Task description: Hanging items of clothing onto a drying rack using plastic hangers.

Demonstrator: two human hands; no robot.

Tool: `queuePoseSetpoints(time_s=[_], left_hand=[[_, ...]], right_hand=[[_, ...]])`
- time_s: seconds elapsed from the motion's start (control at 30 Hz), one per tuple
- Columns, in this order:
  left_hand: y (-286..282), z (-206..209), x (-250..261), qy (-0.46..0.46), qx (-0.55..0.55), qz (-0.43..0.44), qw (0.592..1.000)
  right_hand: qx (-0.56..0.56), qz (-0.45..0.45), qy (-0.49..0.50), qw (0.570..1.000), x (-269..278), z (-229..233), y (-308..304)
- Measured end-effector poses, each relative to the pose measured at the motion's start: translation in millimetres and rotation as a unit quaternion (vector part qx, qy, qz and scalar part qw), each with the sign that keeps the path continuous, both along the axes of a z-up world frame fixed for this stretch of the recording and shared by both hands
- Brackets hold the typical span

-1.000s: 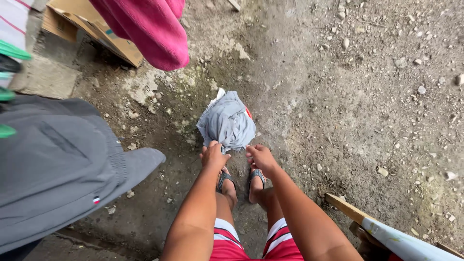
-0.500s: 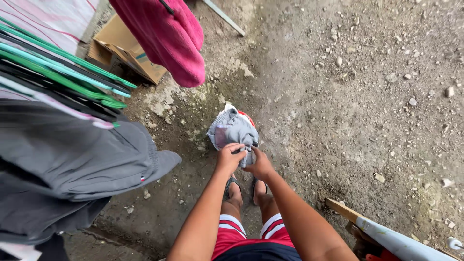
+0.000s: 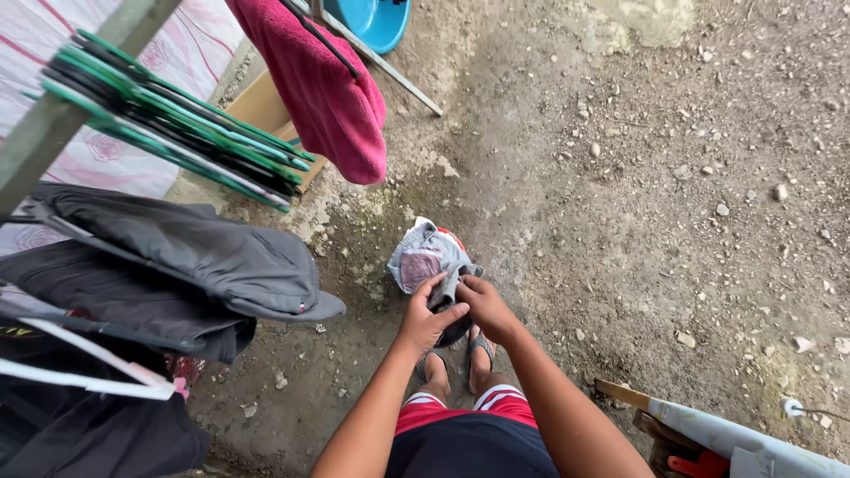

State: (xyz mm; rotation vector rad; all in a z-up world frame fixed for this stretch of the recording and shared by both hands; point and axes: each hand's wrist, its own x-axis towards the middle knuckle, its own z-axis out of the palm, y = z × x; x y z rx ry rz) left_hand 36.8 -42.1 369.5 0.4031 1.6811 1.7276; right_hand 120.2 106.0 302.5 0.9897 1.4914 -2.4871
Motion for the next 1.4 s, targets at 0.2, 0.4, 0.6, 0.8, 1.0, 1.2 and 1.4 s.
queuePoseSetpoints(time_s=[0.2,0.4,0.6,0.8,1.0,1.2,1.4], left_hand=[[-20,-8,3,0.003,0.006,0.093,0.996],[-39,25,22,-0.119,0.044,0.187,0.974],[-45,41,68,-0.178,0.073,0.306,0.933],[-64,16,115,-0.131,-0.004,0.433,0.892],[-87,34,164,-0.126,0.033,0.506,0.853],[-113,50,204,-0.057,0.038,0.548,0.833],[-157,-5,221,0.030,-0.044,0.511,0.858]], right_hand=[[-0.102,0.042,0.010,0.994,6,106,-17],[0.109,0.137,0.058,0.983,32,94,-12],[-0.098,0.045,0.033,0.994,48,125,-15],[-0.082,0.093,0.052,0.991,68,121,-13],[-0.079,0.139,0.022,0.987,82,115,-25],[-0.095,0.151,-0.008,0.984,83,131,-43],[-0.146,0.153,-0.006,0.977,72,135,-73]])
